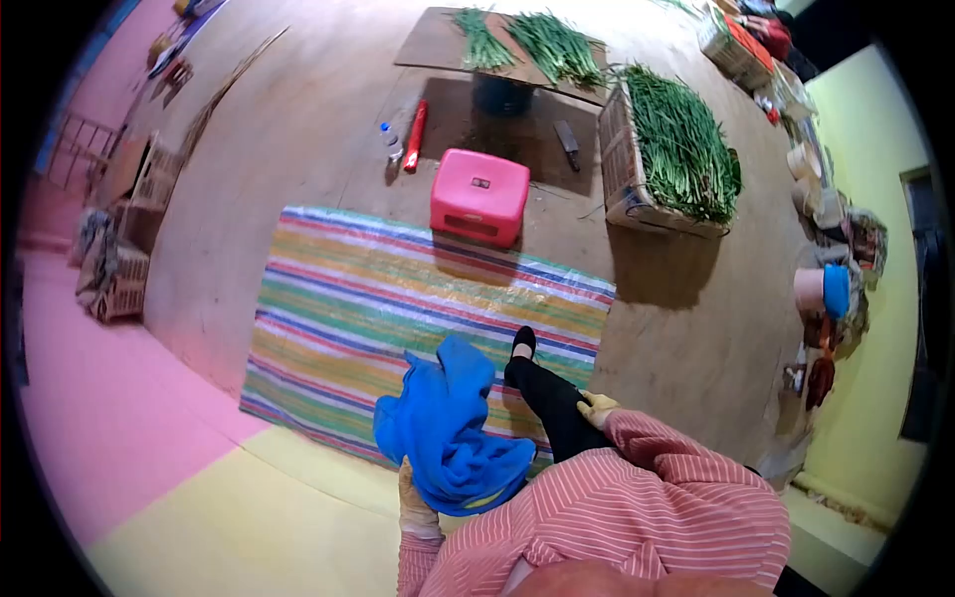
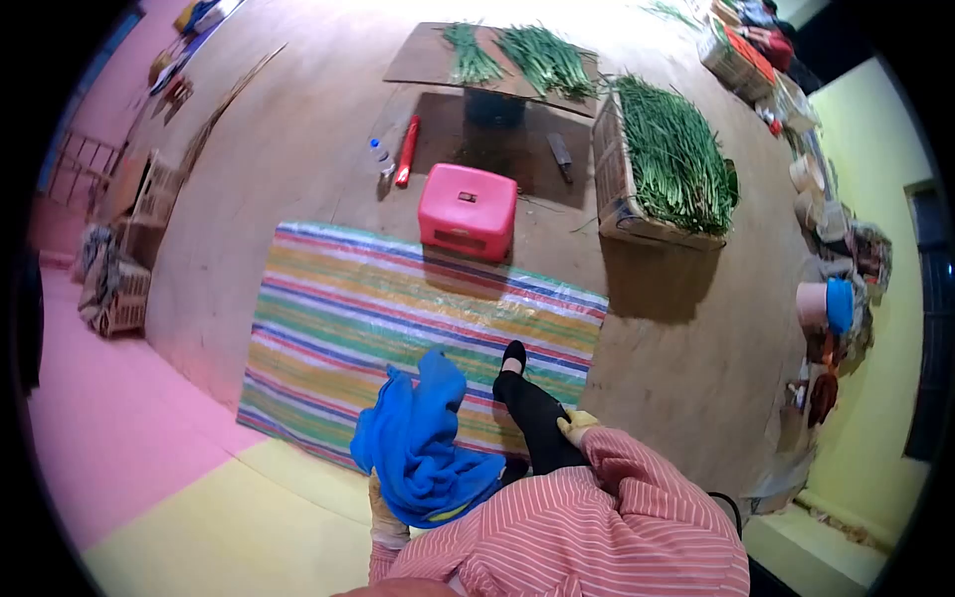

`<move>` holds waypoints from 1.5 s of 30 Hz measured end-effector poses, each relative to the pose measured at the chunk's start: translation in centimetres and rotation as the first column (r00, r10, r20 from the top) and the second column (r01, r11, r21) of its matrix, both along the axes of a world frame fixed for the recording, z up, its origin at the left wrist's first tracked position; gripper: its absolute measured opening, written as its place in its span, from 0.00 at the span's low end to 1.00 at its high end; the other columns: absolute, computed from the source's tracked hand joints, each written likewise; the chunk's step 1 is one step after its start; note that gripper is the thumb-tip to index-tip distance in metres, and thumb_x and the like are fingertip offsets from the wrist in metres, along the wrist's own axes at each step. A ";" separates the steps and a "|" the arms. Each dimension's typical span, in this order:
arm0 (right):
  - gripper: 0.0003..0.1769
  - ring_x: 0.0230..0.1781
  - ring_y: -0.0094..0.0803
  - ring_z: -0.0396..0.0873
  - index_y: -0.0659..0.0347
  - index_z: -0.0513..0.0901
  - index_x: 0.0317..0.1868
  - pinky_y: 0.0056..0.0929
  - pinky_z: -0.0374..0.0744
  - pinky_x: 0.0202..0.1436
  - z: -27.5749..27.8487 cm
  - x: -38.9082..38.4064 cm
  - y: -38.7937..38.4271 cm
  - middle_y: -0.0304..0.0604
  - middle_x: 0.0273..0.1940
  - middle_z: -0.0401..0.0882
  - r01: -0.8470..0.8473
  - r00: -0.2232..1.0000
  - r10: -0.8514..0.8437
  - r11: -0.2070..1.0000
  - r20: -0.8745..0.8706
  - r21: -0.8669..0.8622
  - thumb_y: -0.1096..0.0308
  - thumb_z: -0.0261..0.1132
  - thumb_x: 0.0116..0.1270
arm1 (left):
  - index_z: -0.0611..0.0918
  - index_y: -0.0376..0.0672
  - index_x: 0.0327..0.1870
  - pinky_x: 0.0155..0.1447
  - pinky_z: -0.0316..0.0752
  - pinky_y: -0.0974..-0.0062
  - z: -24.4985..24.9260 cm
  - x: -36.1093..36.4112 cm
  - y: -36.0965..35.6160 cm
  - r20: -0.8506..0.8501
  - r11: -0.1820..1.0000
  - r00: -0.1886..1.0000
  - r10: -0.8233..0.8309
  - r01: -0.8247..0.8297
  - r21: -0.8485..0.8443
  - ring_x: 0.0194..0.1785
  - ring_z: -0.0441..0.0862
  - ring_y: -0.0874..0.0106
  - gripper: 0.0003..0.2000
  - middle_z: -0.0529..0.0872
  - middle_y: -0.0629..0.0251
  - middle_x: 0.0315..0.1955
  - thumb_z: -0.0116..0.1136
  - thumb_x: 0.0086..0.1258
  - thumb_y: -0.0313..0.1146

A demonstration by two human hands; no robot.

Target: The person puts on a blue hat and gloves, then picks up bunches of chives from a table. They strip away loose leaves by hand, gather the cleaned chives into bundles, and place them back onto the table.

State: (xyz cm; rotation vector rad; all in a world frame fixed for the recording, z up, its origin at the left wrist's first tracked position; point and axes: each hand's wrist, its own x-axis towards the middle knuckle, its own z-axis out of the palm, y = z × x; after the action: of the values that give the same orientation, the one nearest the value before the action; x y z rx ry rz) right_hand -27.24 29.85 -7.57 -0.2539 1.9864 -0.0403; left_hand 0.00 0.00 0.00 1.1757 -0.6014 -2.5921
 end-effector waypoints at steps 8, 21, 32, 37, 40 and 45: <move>0.30 0.57 0.48 0.77 0.59 0.78 0.59 0.39 0.73 0.61 -3.8 -11.0 -0.1 0.52 0.53 0.82 0.314 0.936 -0.347 0.901 -0.064 -0.299 0.44 0.52 0.70 | 0.72 0.36 0.64 0.64 0.73 0.61 4.2 -20.1 -3.8 -0.055 0.991 0.992 -0.117 0.120 0.061 0.58 0.78 0.61 0.26 0.79 0.54 0.58 0.51 0.74 0.48; 0.43 0.57 0.35 0.76 0.63 0.68 0.68 0.34 0.74 0.62 0.2 -36.1 -17.5 0.47 0.61 0.75 0.969 0.040 -0.634 -0.162 0.772 -0.184 0.36 0.57 0.66 | 0.79 0.35 0.56 0.56 0.80 0.63 7.2 -38.0 -14.7 0.320 0.848 0.795 -0.516 0.421 0.321 0.48 0.84 0.63 0.20 0.85 0.55 0.48 0.59 0.68 0.38; 0.30 0.56 0.31 0.77 0.67 0.74 0.63 0.28 0.72 0.62 -0.1 -45.2 -21.3 0.45 0.56 0.79 0.909 0.186 -0.783 -0.092 0.594 -0.406 0.61 0.70 0.63 | 0.77 0.33 0.59 0.60 0.76 0.69 7.8 -57.0 -21.9 0.120 0.577 0.565 -0.817 0.797 0.176 0.52 0.81 0.68 0.25 0.83 0.59 0.51 0.66 0.61 0.34; 0.28 0.57 0.31 0.76 0.67 0.74 0.64 0.28 0.71 0.64 -2.9 -52.5 -22.2 0.45 0.58 0.79 0.920 0.242 -0.851 0.048 0.466 -0.389 0.63 0.67 0.66 | 0.77 0.34 0.59 0.58 0.76 0.72 5.9 -65.9 -23.4 0.265 0.539 0.483 -0.835 0.816 0.210 0.49 0.81 0.70 0.25 0.84 0.60 0.49 0.66 0.64 0.38; 0.27 0.58 0.32 0.76 0.66 0.72 0.65 0.28 0.70 0.64 -9.8 -57.4 -21.7 0.46 0.58 0.79 0.845 0.468 -0.820 0.306 0.330 -0.439 0.64 0.64 0.69 | 0.80 0.36 0.55 0.60 0.75 0.72 2.2 -70.7 -24.2 0.218 0.544 0.503 -0.837 0.810 0.219 0.50 0.82 0.71 0.17 0.85 0.63 0.48 0.60 0.69 0.35; 0.25 0.58 0.34 0.76 0.67 0.72 0.65 0.29 0.71 0.64 -8.0 -65.6 -21.4 0.48 0.58 0.79 0.805 0.578 -0.755 0.466 0.311 -0.367 0.65 0.60 0.72 | 0.78 0.34 0.58 0.60 0.76 0.67 6.1 -83.3 -20.3 0.154 0.583 0.609 -0.778 0.608 0.539 0.52 0.82 0.64 0.21 0.84 0.56 0.50 0.58 0.69 0.39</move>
State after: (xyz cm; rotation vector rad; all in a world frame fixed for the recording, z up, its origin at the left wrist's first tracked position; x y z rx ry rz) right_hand -92.86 8.42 -15.54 0.3926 1.7891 -1.1483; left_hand -83.28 -20.32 6.06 1.9577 -0.6948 -3.3270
